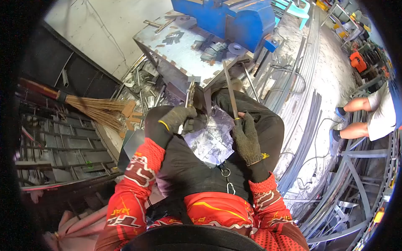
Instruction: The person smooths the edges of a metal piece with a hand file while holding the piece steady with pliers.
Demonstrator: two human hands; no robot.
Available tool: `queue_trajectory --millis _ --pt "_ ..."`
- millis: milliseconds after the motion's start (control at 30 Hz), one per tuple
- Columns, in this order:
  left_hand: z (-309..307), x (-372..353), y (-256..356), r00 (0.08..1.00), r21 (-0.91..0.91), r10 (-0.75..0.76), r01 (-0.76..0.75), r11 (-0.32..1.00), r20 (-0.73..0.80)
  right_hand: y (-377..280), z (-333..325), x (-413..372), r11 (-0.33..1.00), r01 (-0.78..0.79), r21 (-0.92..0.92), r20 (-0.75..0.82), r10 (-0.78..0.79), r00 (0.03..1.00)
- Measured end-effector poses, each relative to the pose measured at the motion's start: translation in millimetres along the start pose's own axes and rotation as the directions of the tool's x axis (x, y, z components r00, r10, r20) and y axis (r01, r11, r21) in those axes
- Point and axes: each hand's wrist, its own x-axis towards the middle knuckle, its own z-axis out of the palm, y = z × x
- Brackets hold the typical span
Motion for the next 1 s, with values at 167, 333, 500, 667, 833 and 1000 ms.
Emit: queue_trajectory --millis 167,333,500,667,833,1000 --pt "-33 -9 70 0.972 0.871 0.11 -0.235 0.432 0.208 18 2 2 0.993 0.062 -0.098 0.077 -0.055 0.996" --pt "-37 -17 119 0.977 0.877 -0.113 0.214 0.431 -0.183 27 2 14 0.974 0.069 -0.215 0.024 -0.066 0.998" --pt "-44 -1 141 0.997 0.996 0.007 0.08 -0.026 -0.08 7 14 29 0.953 0.055 -0.299 0.042 -0.044 0.998" --pt "-58 7 113 0.986 0.996 0.164 -0.03 -0.084 0.043 15 40 57 0.805 0.415 -0.424 0.057 -0.433 0.899" --pt "-60 20 130 0.994 0.98 0.038 0.108 -0.165 -0.103 29 67 67 0.856 0.273 -0.439 0.108 -0.251 0.962" --pt "-45 5 142 0.975 0.981 -0.148 0.178 0.076 -0.166 48 76 68 0.734 0.483 -0.477 0.125 -0.488 0.864"
